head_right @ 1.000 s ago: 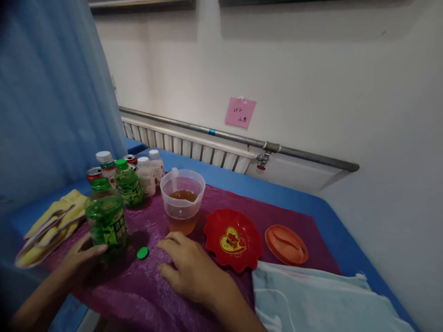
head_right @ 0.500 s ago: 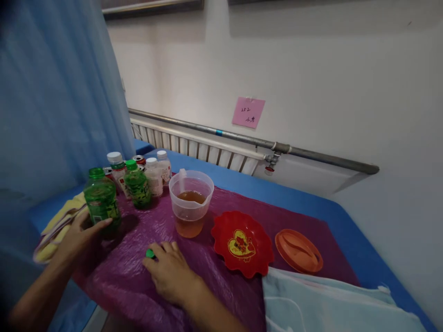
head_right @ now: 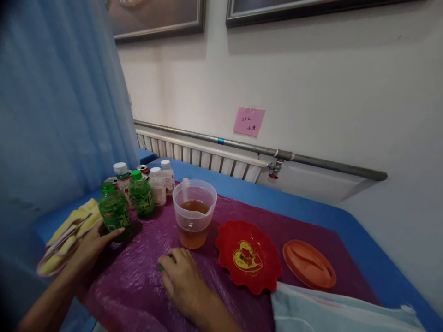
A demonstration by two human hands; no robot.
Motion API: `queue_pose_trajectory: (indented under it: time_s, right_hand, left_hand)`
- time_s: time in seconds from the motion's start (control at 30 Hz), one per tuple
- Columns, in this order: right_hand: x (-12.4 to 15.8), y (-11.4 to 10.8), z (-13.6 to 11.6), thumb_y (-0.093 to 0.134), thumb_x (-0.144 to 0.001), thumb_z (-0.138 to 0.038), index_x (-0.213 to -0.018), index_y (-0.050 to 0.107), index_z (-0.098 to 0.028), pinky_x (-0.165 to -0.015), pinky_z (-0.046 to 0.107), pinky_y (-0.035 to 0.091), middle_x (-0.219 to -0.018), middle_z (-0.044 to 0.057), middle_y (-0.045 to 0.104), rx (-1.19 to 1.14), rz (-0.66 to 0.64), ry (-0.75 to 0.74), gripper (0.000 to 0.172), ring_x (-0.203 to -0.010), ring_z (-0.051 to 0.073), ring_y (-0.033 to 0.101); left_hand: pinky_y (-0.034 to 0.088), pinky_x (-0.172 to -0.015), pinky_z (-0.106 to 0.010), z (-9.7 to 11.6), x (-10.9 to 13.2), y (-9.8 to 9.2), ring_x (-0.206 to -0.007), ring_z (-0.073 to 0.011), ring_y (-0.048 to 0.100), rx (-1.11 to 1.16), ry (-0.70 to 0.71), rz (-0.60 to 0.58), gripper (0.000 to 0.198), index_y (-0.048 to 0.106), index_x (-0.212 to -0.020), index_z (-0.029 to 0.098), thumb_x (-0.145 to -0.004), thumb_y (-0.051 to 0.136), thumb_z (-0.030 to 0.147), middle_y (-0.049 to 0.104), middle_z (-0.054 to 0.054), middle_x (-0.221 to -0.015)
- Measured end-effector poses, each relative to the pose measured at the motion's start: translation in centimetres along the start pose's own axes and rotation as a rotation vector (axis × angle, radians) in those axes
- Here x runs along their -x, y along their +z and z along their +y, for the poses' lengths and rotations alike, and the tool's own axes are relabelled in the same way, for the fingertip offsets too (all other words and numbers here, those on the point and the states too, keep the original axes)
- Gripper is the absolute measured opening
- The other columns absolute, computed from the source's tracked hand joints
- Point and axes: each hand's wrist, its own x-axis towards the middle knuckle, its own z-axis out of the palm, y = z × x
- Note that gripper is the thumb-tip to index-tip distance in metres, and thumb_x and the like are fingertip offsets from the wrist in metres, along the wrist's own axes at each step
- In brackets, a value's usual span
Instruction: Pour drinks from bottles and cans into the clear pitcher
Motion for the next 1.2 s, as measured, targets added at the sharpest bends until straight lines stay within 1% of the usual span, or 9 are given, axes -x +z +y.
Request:
queue_pose_trajectory:
  time_s: [0.23,0.33,0.4,0.43,0.53,0.6,0.8,1.1,1.2]
  right_hand:
    - [-0.1,-1.3,-0.5,0.056,-0.091,-0.007,-0.11,0.063,-0.022,-0.09,0.029,0.051,-0.107,0.003,0.063,-0.128,0.092,0.007,0.025,-0.101,0.016,0.06]
    - [0.1,-2.0,-1.0,0.055,-0.091,-0.008,-0.11,0.061,-0.023,-0.09,0.029,0.052,-0.107,0.003,0.063,-0.161,0.142,0.008,0.025,-0.101,0.016,0.062]
    - [0.2,-2.3,-1.6,0.055,-0.091,-0.008,-0.109,0.059,-0.023,-0.09,0.028,0.053,-0.105,0.003,0.064,-0.191,0.176,-0.018,0.023,-0.099,0.016,0.063]
    - [0.2,-2.4,-1.9,0.055,-0.091,-0.009,-0.108,0.058,-0.023,-0.089,0.028,0.053,-0.105,0.003,0.064,-0.201,0.192,-0.038,0.023,-0.098,0.016,0.064]
    - [0.4,-2.3,-2.6,0.053,-0.09,-0.009,-0.111,0.056,-0.023,-0.089,0.029,0.054,-0.106,0.004,0.065,-0.174,0.216,-0.138,0.026,-0.099,0.018,0.064]
    - [0.4,-1.8,-2.7,0.051,-0.087,-0.008,-0.112,0.055,-0.022,-0.086,0.03,0.055,-0.106,0.006,0.065,-0.11,0.227,-0.238,0.03,-0.097,0.019,0.064]
    - [0.5,-0.8,-1.8,0.049,-0.074,-0.009,-0.101,0.054,-0.019,-0.063,0.031,0.05,-0.089,0.007,0.065,0.124,0.257,-0.394,0.029,-0.075,0.021,0.057]
    - [0.2,-0.2,-2.0,0.048,-0.081,-0.007,-0.106,0.058,-0.015,-0.057,0.029,0.053,-0.085,0.01,0.068,0.279,0.4,-0.489,0.028,-0.068,0.02,0.06]
    - [0.6,-0.9,-1.8,0.05,-0.081,-0.007,-0.119,0.055,-0.014,-0.073,0.034,0.06,-0.107,0.017,0.069,0.287,0.395,-0.456,0.039,-0.088,0.024,0.068]
  left_hand:
    - [0.035,-0.118,-0.054,0.1,0.8,-0.6,-0.122,-0.0341,0.055,-0.04,-0.036,-0.004,0.071,0.055,-0.122,0.021,-0.062,0.079,0.051,0.06,-0.013,-0.13]
    - [0.031,-0.121,-0.054,1.1,2.6,-0.5,-0.131,-0.0361,0.048,-0.173,0.021,0.209,0.08,0.051,-0.128,0.022,-0.062,0.074,0.061,0.053,-0.014,-0.14]
    - [0.032,-0.119,-0.057,1.9,4.8,0.2,-0.126,-0.039,0.051,-0.281,0.087,0.369,0.078,0.057,-0.12,0.021,-0.061,0.067,0.071,0.058,-0.015,-0.132]
    - [0.034,-0.118,-0.057,2.4,6.1,0.8,-0.122,-0.0385,0.054,-0.293,0.11,0.358,0.074,0.061,-0.113,0.022,-0.061,0.065,0.074,0.062,-0.014,-0.124]
    - [0.052,-0.1,-0.043,3.1,9.8,3.6,-0.107,-0.0318,0.062,-0.129,-0.024,-0.119,0.062,0.068,-0.102,0.026,-0.059,0.072,0.07,0.067,-0.01,-0.115]
    - [0.054,-0.097,-0.035,3.0,11.3,5.4,-0.111,-0.0284,0.061,0.032,-0.096,-0.356,0.059,0.067,-0.106,0.026,-0.063,0.072,0.067,0.066,-0.01,-0.119]
    - [0.052,-0.093,-0.033,1.6,11.5,7.1,-0.103,-0.0239,0.062,0.296,-0.21,-0.565,0.058,0.065,-0.108,0.025,-0.064,0.079,0.06,0.067,-0.009,-0.113]
    - [0.051,-0.095,-0.037,1.8,11.0,6.4,-0.102,-0.0278,0.062,0.03,-0.106,-0.381,0.039,0.071,-0.087,0.023,-0.063,0.074,0.052,0.067,-0.012,-0.104]
    - [0.051,-0.095,-0.037,3.7,10.2,4.5,-0.105,-0.0283,0.062,0.037,-0.112,-0.153,0.051,0.068,-0.098,0.025,-0.061,0.073,0.059,0.068,-0.009,-0.11]
